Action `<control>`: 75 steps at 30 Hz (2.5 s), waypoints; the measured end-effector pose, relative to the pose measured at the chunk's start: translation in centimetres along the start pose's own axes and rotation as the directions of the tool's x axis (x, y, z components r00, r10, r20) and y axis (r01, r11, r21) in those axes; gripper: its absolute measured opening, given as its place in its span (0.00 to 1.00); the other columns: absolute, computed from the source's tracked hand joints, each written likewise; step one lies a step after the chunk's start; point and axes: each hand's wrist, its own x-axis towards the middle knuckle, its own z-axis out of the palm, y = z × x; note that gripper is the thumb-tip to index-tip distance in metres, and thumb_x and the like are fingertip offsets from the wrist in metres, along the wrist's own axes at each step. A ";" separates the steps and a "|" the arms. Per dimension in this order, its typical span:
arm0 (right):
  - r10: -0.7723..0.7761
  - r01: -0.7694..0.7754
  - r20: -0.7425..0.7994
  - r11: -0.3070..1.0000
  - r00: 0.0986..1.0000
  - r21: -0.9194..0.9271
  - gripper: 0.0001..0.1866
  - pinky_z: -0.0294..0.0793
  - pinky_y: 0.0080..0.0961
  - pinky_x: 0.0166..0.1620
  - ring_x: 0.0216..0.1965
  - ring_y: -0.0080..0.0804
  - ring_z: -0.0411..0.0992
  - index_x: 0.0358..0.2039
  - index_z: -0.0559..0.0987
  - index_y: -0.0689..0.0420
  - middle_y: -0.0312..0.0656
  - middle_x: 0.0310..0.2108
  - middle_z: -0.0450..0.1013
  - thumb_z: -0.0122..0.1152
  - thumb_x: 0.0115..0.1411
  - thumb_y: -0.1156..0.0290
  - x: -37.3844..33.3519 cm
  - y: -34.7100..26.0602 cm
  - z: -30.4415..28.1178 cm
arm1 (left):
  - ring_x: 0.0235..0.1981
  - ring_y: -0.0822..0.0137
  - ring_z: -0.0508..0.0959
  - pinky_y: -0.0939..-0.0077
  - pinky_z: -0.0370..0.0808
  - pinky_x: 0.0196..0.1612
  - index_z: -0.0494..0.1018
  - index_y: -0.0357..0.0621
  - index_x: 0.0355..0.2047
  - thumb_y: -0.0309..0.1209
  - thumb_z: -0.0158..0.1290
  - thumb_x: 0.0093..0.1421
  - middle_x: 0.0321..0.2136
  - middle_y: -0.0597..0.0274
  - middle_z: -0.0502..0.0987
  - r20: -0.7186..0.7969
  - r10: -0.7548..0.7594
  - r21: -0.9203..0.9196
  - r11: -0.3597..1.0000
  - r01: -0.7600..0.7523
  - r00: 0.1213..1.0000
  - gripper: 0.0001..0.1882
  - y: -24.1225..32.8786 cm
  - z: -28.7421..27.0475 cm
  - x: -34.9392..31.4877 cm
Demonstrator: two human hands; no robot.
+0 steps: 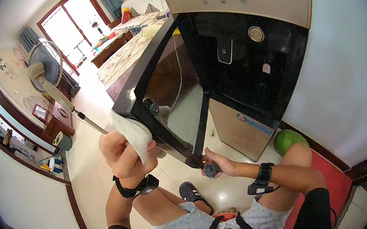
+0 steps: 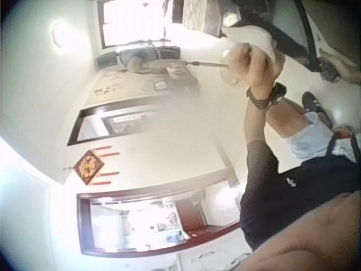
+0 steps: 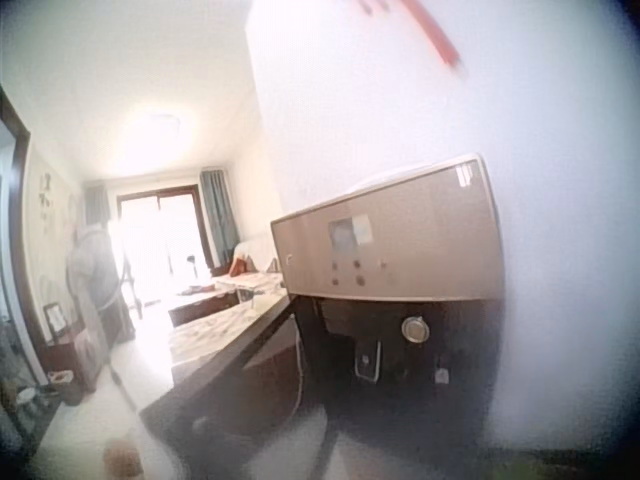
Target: The person wipes the exterior and interior glass door of a water dispenser with a white cloth, then uses a scouring pad to scrub the handle and surfaces.
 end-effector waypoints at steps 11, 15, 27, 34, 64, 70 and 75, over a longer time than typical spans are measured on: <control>0.003 -0.003 -0.109 1.000 0.994 -0.001 0.39 0.56 0.15 0.18 0.17 0.17 0.61 0.37 0.71 0.51 0.32 0.23 0.70 0.25 0.63 0.27 -0.5 -1.2 1.6 | 0.20 0.65 0.74 0.73 0.70 0.20 0.75 0.43 0.22 0.19 0.61 0.36 0.25 0.64 0.69 0.194 0.205 -0.328 0.935 -0.133 0.959 0.10 0.4 1.8 -6.3; -0.010 0.016 -0.136 0.999 0.991 0.038 0.39 0.56 0.17 0.18 0.14 0.19 0.58 0.33 0.71 0.50 0.30 0.19 0.65 0.29 0.61 0.25 -0.3 -1.6 2.2 | 0.20 0.67 0.74 0.76 0.69 0.20 0.78 0.44 0.23 0.21 0.62 0.36 0.24 0.66 0.70 0.219 0.228 -0.334 0.931 -0.147 0.949 0.11 0.8 2.1 -8.5; 0.050 -0.050 -0.005 0.998 0.999 -0.047 0.53 0.53 0.14 0.16 0.14 0.16 0.59 0.57 0.68 0.63 0.33 0.23 0.70 0.18 0.61 0.24 -0.3 -0.8 1.4 | 0.17 0.69 0.68 0.76 0.63 0.18 0.79 0.47 0.25 0.23 0.63 0.35 0.22 0.68 0.67 0.283 0.168 -0.345 0.937 -0.063 0.944 0.12 0.9 2.3 -12.2; 0.052 -0.052 -0.141 0.999 0.989 0.002 0.51 0.53 0.15 0.20 0.18 0.15 0.57 0.63 0.68 0.59 0.27 0.20 0.64 0.18 0.64 0.28 -2.0 -2.4 2.4 | 0.24 0.61 0.69 0.72 0.65 0.26 0.72 0.39 0.27 0.19 0.59 0.42 0.26 0.57 0.70 0.063 -0.200 -0.109 0.973 0.205 0.978 0.10 -0.1 1.9 -10.0; 0.052 -0.132 -0.424 0.978 0.904 -0.162 0.29 0.66 0.21 0.25 0.22 0.21 0.66 0.42 0.81 0.60 0.31 0.23 0.70 0.42 0.70 0.46 -7.8 -2.2 2.0 | 0.32 0.66 0.72 0.68 0.71 0.39 0.72 0.45 0.38 0.47 0.46 0.64 0.29 0.64 0.71 0.541 -0.713 -0.324 -0.666 0.672 -0.446 0.18 3.8 10.6 -26.3; -0.050 -0.349 -0.555 0.729 0.831 -0.588 0.32 0.74 0.38 0.36 0.31 0.43 0.78 0.52 0.74 0.65 0.49 0.28 0.77 0.62 0.55 0.52 -8.4 -0.3 1.0 | 0.38 0.67 0.76 0.71 0.73 0.46 0.72 0.40 0.44 0.47 0.46 0.66 0.38 0.62 0.76 0.933 -0.319 -0.119 -0.708 0.696 -0.165 0.21 7.9 9.5 -20.8; 0.018 -0.349 -0.446 0.650 0.895 -0.674 0.30 0.74 0.44 0.39 0.33 0.55 0.77 0.48 0.75 0.66 0.58 0.28 0.76 0.62 0.54 0.54 -9.0 -1.4 1.5 | 0.48 0.67 0.76 0.72 0.71 0.53 0.67 0.37 0.53 0.43 0.45 0.68 0.47 0.58 0.75 0.997 -0.037 -0.075 -0.668 0.740 0.067 0.23 8.4 8.2 -16.8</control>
